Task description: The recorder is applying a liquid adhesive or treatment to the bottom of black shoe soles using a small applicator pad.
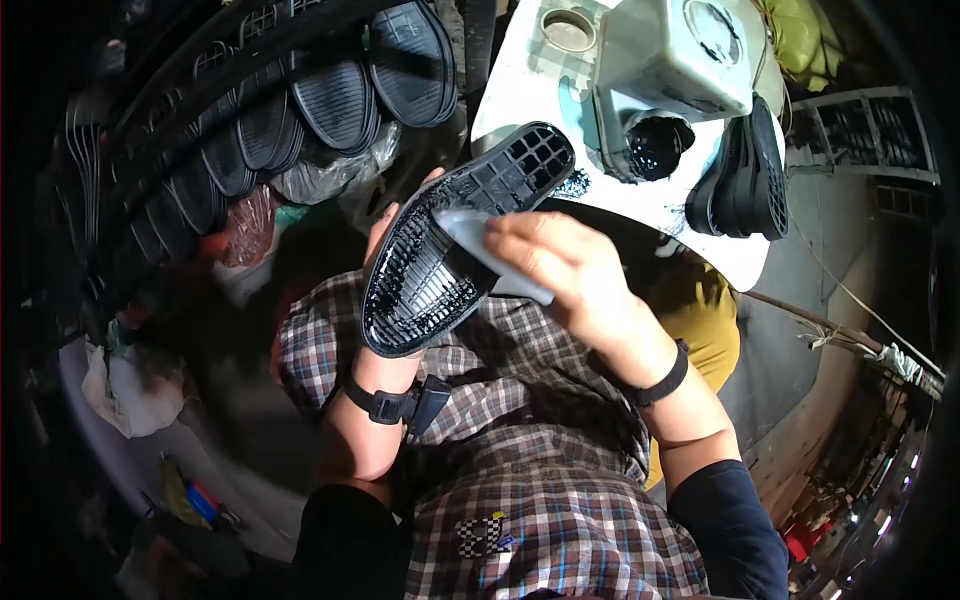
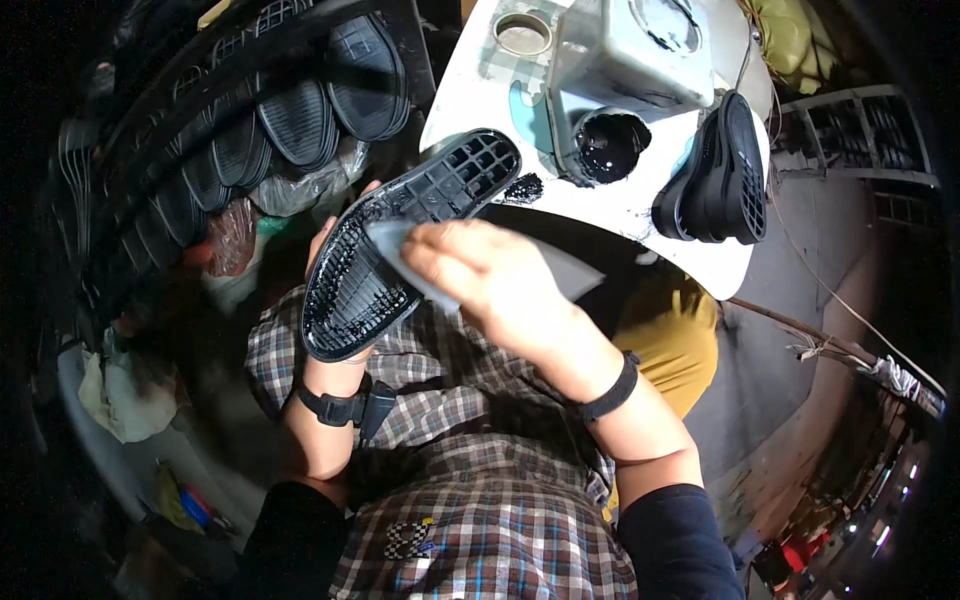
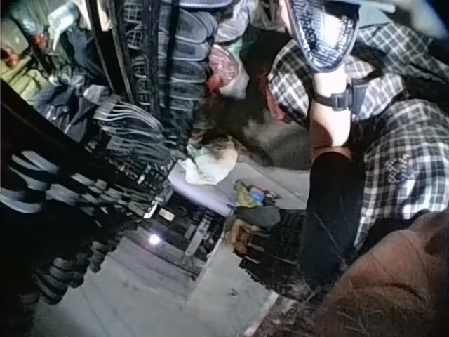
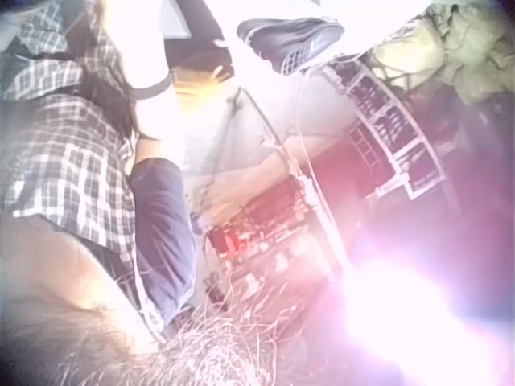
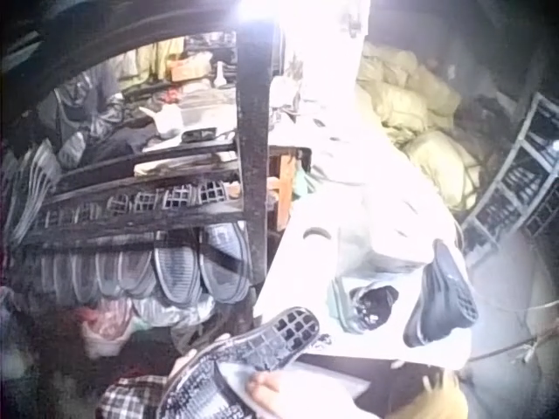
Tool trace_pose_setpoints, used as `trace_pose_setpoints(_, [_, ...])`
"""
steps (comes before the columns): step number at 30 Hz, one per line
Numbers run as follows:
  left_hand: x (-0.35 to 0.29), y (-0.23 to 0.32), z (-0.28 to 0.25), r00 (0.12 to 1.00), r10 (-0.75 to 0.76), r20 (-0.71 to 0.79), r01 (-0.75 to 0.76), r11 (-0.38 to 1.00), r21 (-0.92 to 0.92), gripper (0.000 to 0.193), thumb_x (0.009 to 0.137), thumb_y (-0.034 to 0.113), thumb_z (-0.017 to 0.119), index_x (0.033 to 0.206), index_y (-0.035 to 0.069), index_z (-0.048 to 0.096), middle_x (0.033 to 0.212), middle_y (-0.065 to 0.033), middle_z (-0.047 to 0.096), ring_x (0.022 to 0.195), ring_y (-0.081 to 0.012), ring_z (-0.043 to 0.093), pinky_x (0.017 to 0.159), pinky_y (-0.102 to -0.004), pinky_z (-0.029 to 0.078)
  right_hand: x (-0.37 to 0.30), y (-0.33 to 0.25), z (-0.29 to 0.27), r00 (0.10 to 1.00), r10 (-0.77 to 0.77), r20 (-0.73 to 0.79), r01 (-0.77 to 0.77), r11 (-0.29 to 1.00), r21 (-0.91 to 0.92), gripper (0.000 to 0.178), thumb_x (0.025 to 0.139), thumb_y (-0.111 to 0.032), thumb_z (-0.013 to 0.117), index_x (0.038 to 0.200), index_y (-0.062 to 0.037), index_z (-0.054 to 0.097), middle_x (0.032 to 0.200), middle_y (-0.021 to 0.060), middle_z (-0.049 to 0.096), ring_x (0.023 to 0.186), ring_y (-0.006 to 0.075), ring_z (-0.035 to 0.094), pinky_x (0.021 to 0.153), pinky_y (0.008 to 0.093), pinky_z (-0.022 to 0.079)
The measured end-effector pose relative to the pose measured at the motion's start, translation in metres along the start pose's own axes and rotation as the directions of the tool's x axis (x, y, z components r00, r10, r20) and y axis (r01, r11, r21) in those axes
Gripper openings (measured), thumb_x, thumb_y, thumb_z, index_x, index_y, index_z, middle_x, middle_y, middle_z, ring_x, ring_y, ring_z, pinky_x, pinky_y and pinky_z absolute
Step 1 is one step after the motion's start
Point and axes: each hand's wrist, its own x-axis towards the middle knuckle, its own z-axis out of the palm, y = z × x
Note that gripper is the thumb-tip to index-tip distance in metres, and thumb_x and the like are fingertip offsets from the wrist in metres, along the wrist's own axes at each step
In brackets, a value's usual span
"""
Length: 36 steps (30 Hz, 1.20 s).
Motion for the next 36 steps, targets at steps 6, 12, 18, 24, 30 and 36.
trace_pose_setpoints(6, [-0.005,-0.004,0.012,0.999,-0.043,0.0,0.043,0.999,-0.002,0.061,0.096,0.049,0.036,0.144,0.012,0.034,0.142,-0.018,0.042,0.128,-0.0368,0.045,0.097,-0.0641,0.04,-0.024,0.057,-0.003,0.967,0.17,-0.191,-0.199,0.968,-0.149,0.049,0.062,0.009,0.063,0.109,-0.0064,0.062,0.106,0.0129,0.064,0.093,0.0324,0.065,0.079,0.0368,0.055])
trace_pose_setpoints(12, [-0.003,0.002,0.004,1.0,-0.014,0.011,0.012,0.989,0.146,0.058,0.095,0.049,0.039,0.141,0.014,0.038,0.141,-0.0189,0.043,0.126,-0.0388,0.047,0.096,-0.0668,0.038,-0.017,0.05,-0.002,0.987,0.136,-0.09,-0.144,0.986,-0.086,0.057,0.057,0.011,0.061,0.112,-0.0062,0.06,0.11,0.013,0.063,0.094,0.032,0.064,0.079,0.0369,0.054])
trace_pose_setpoints(18, [-0.009,0.0,0.001,0.994,0.106,0.033,-0.107,0.839,0.534,0.06,0.092,0.052,0.044,0.14,0.015,0.041,0.14,-0.0144,0.045,0.126,-0.0332,0.046,0.1,-0.0607,0.034,-0.007,0.023,0.0,1.0,0.019,-0.013,-0.018,1.0,0.01,0.044,0.065,0.006,0.059,0.108,-0.0044,0.06,0.105,0.0131,0.063,0.094,0.0314,0.064,0.079,0.0372,0.055])
trace_pose_setpoints(24, [-0.006,0.002,-0.001,0.976,0.185,0.114,-0.198,0.545,0.815,0.061,0.09,0.054,0.048,0.138,0.017,0.044,0.139,-0.0099,0.047,0.127,-0.0276,0.046,0.104,-0.0545,0.031,-0.017,0.07,-0.01,0.97,0.186,-0.154,-0.205,0.972,-0.115,0.048,0.061,0.015,0.061,0.106,-0.003,0.064,0.105,0.0142,0.065,0.096,0.0305,0.065,0.082,0.0353,0.054])
trace_pose_setpoints(30, [-0.001,0.0,-0.003,0.949,0.233,0.21,-0.251,0.162,0.954,0.063,0.087,0.057,0.053,0.136,0.018,0.047,0.137,-0.0054,0.05,0.128,-0.022,0.045,0.107,-0.0484,0.028,-0.017,0.061,-0.012,0.982,0.164,-0.097,-0.172,0.983,-0.071,0.053,0.058,0.017,0.058,0.108,-0.0027,0.063,0.105,0.0139,0.065,0.097,0.0317,0.065,0.082,0.0348,0.053])
trace_pose_setpoints(36, [-0.005,0.003,-0.007,0.913,0.237,0.332,-0.273,-0.248,0.929,0.064,0.084,0.059,0.057,0.135,0.019,0.051,0.136,-0.0009,0.052,0.129,-0.0165,0.045,0.111,-0.0422,0.025,-0.012,0.06,-0.011,0.988,0.128,-0.089,-0.135,0.988,-0.073,0.054,0.058,0.02,0.055,0.105,-0.0046,0.065,0.104,0.0116,0.065,0.096,0.0301,0.065,0.083,0.0332,0.053])
